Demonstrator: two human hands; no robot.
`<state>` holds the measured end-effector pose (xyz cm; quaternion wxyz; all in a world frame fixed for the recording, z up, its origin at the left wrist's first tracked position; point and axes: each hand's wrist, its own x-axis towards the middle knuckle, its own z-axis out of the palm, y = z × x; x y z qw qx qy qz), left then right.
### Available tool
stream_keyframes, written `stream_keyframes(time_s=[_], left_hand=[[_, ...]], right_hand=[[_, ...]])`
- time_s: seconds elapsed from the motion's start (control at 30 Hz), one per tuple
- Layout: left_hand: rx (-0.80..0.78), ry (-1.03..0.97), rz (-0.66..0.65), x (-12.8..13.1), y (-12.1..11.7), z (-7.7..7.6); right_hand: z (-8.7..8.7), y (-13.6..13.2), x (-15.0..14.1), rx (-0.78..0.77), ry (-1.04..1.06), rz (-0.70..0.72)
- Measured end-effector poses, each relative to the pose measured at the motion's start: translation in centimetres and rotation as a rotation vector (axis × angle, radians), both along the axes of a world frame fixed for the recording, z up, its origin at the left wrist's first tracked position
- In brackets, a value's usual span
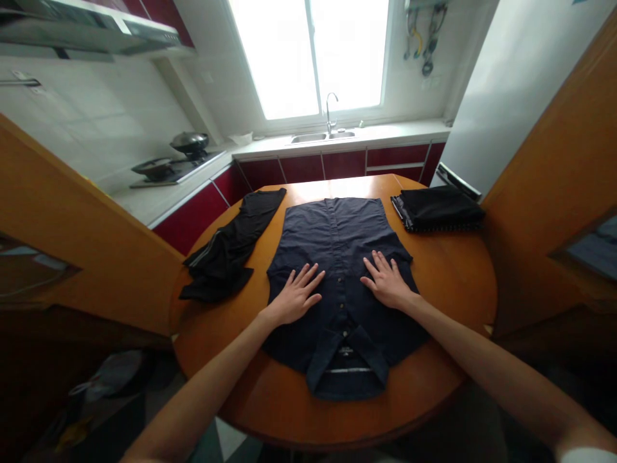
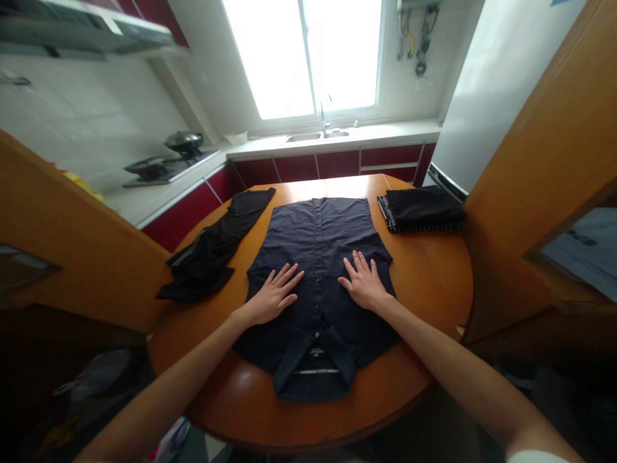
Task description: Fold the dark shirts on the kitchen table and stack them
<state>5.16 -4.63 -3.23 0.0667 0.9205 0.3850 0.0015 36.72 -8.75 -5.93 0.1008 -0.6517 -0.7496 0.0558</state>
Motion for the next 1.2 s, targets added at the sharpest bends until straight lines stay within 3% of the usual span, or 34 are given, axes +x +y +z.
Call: stream_keyframes(time_s=[0.13, 0.27, 0.47, 0.6, 0.77, 0.93, 1.2], left_hand=[[-0.092, -0.013, -0.049, -0.7, -2.9, 0.4], [-0.162, -0.132, -0.036, -2.1, -6.6, 1.0], [-0.274, -0.232, -0.204, -4.0, -11.8, 2.4], [-0.241, -0.211, -0.276, -4.4, -13.2, 1.8], [-0.15, -0.252, -0.312, -4.1, -13.5, 0.6], [-0.184, -0.378, -0.228, -3.4, -13.6, 0.7], [-0.382, -0.568, 0.238, -0.7, -11.6, 2.7]], right_hand=[[0.0, -2.6, -0.4, -0.04, 0.008, 0.163], [0.3, -6.1, 0.4, -0.041, 0.054, 0.223], [2.6, -12.2, 1.7, -0.096, 0.225, 0.423], [3.3, -14.5, 1.6, -0.105, 0.284, 0.593], [2.0, -15.0, 0.5, 0.033, 0.327, 0.636], [1.8, -15.0, -0.5, 0.138, 0.461, 0.554], [2.0, -13.2, -1.9, 0.05, 0.745, 0.14]])
